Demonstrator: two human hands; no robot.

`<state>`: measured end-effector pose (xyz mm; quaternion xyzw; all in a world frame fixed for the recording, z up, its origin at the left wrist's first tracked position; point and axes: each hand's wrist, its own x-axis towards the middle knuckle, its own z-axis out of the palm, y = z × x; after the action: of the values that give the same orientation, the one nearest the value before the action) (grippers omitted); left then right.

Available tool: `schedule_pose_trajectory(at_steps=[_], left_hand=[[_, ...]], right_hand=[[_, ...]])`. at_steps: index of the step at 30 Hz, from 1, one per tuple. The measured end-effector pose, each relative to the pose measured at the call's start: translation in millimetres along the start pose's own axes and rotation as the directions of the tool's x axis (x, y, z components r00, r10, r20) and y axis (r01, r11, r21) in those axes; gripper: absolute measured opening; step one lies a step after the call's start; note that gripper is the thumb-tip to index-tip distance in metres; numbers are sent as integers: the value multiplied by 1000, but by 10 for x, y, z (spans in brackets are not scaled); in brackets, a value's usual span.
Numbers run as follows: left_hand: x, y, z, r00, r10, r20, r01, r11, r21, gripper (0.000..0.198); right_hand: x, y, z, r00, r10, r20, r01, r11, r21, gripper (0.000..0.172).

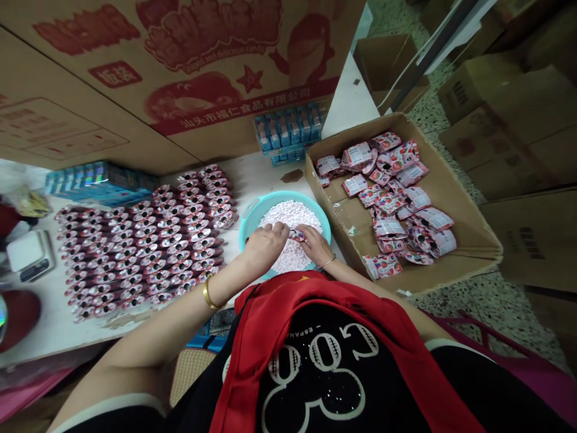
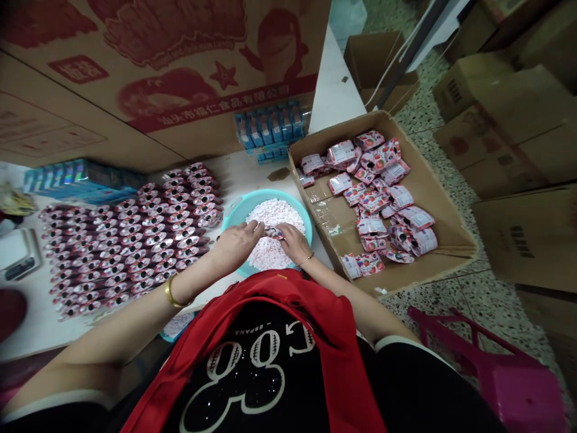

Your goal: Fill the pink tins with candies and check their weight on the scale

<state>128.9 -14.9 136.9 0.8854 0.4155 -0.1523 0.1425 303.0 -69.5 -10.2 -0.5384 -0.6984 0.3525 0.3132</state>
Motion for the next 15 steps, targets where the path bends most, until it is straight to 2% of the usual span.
schedule_pose_trajectory(at_steps=[3, 6, 7, 11, 13, 15], left_hand=[[-50, -19, -92, 999, 22, -28, -22, 1000, -7, 29], [-88, -207, -79, 998, -1, -68, -3, 998, -59, 21], [-87, -267, -35, 996, -4, -91, -4, 995, -97, 21], [-16, -336, 308, 982, 53, -180, -105, 951, -290, 52], [14, -317, 476, 978, 84, -190, -147, 927, -344, 46], [5, -353, 573, 975, 70, -212, -148, 913, -381, 34]], right_hand=[[-1, 45, 11, 999, 35, -32, -33, 997, 69, 39], [-2, 17, -21, 998, 57, -40, -51, 989, 141, 36], [0, -13, -27, 998, 52, -32, -46, 985, 164, 36], [9, -194, -25, 999, -17, 30, 10, 977, 211, 37], [5, -268, -81, 997, -42, 58, 30, 979, 200, 37], [-6, -295, -232, 997, -53, 60, 43, 984, 171, 38]])
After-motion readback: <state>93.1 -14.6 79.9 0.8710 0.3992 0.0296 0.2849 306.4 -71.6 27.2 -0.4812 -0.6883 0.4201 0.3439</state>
